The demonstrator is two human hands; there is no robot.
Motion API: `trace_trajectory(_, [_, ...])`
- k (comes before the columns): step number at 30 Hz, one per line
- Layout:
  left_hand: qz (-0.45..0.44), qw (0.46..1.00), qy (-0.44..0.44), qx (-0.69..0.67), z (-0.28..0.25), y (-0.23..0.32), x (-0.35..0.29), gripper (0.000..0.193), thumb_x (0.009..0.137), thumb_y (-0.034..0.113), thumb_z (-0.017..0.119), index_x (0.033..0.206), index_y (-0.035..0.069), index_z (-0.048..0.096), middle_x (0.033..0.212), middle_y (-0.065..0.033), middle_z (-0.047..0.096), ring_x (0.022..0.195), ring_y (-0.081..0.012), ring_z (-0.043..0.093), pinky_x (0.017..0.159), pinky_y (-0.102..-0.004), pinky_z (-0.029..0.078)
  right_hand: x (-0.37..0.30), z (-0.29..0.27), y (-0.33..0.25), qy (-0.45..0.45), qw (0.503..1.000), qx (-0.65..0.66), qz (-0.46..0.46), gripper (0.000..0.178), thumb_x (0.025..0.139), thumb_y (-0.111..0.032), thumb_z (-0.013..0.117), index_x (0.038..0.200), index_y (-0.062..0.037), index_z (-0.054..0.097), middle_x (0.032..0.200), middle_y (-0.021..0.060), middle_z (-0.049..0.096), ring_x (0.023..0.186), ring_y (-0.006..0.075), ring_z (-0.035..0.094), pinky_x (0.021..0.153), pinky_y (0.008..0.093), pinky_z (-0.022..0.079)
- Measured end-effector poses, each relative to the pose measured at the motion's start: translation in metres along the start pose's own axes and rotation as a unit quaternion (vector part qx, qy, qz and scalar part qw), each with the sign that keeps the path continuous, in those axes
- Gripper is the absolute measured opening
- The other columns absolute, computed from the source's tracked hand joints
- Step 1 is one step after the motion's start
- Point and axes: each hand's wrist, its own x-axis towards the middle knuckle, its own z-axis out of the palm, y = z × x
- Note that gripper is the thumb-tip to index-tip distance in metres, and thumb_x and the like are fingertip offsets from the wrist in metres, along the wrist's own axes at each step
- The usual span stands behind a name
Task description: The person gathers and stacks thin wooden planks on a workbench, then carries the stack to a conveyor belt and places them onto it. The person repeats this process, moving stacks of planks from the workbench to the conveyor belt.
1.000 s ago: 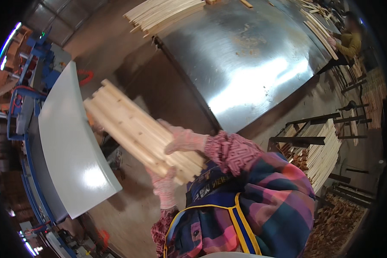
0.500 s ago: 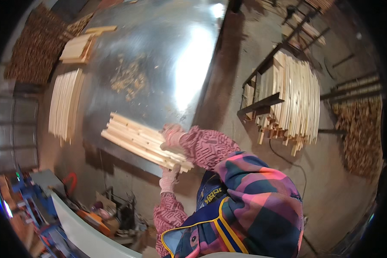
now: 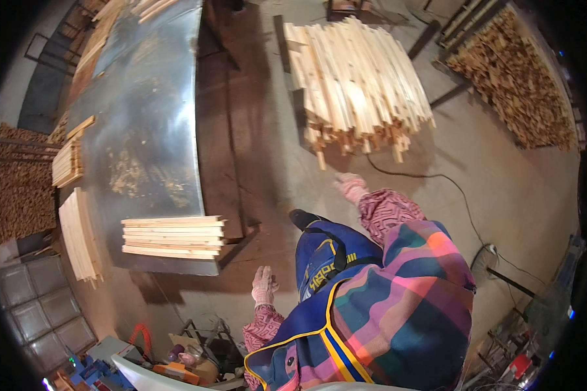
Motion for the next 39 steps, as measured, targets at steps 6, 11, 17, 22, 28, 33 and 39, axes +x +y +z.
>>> trace_trajectory(6, [-0.006,0.991,-0.109,0.079,0.107,-0.035,-0.034,0.06,0.087,0.037,0.067,0.138,0.01,0.051,0.079,-0.0052,0.064,0.058,-0.0136,0.058,0.05,-0.027,0.048,-0.13,-0.074,0.146,0.022,0.971,0.114,0.211,0.047,0.089,-0.034,0.059,0.129,-0.0103,0.061,0.127,0.0153,0.063,0.12,0.0324,0.058,0.105,0.0381,0.043])
trace_trajectory(11, [0.242,0.905,-0.051,0.347,0.219,0.031,-0.026,0.062,0.087,0.041,0.064,0.136,0.005,0.052,0.097,-0.0124,0.07,0.075,-0.0206,0.065,0.07,-0.0358,0.051,-0.108,-0.136,0.166,-0.003,0.973,0.068,0.22,0.045,0.087,-0.032,0.062,0.127,-0.0125,0.064,0.126,0.0126,0.065,0.12,0.0295,0.059,0.103,0.0365,0.044])
trace_trajectory(17, [0.242,0.929,-0.118,0.253,0.404,0.102,0.007,0.087,0.079,0.038,0.077,0.148,0.006,0.034,0.124,-0.0211,0.062,0.113,-0.0303,0.061,0.093,-0.0396,0.048,-0.006,-0.204,0.256,0.128,0.958,0.131,0.223,0.043,0.088,-0.029,0.063,0.128,-0.0115,0.063,0.125,0.0141,0.065,0.117,0.0295,0.06,0.101,0.036,0.045])
trace_trajectory(22, [0.218,0.913,-0.039,0.343,0.52,0.134,0.038,0.108,0.074,0.034,0.083,0.153,0.005,0.017,0.136,-0.0241,0.053,0.125,-0.0312,0.054,0.099,-0.0375,0.047,0.1,-0.263,0.333,0.098,0.943,0.193,0.252,0.047,0.093,-0.029,0.062,0.135,-0.0084,0.056,0.131,0.0142,0.061,0.122,0.0252,0.057,0.104,0.0318,0.043])
trace_trajectory(28, [0.228,0.956,0.049,0.177,0.55,0.121,0.115,0.073,0.07,0.005,0.081,0.131,0.003,0.041,0.093,-0.0073,0.068,0.073,-0.0175,0.065,0.059,-0.0299,0.054,0.196,-0.262,0.363,0.052,0.908,0.335,0.247,0.058,0.093,-0.039,0.062,0.14,-0.0073,0.05,0.141,0.0142,0.053,0.131,0.0281,0.049,0.112,0.0337,0.036])
trace_trajectory(33, [0.105,0.967,-0.01,0.23,0.553,0.139,0.123,0.061,0.068,0.009,0.087,0.118,0.003,0.053,0.097,-0.0096,0.07,0.081,-0.0175,0.066,0.066,-0.0311,0.056,0.229,-0.255,0.322,-0.043,0.956,0.109,0.269,0.086,0.09,-0.061,0.055,0.149,-0.0023,0.033,0.15,0.0241,0.036,0.14,0.0345,0.035,0.116,0.0428,0.03])
trace_trajectory(39, [0.212,0.919,-0.012,0.333,0.563,0.113,0.119,0.044,0.074,0.031,0.074,0.111,0.01,0.062,0.096,-0.0081,0.07,0.086,-0.0216,0.068,0.074,-0.0389,0.055,0.227,-0.265,0.298,-0.032,0.944,0.102,0.313,0.1,0.079,-0.064,0.065,0.148,0.0001,0.031,0.144,0.0273,0.041,0.132,0.0385,0.044,0.11,0.0434,0.039])
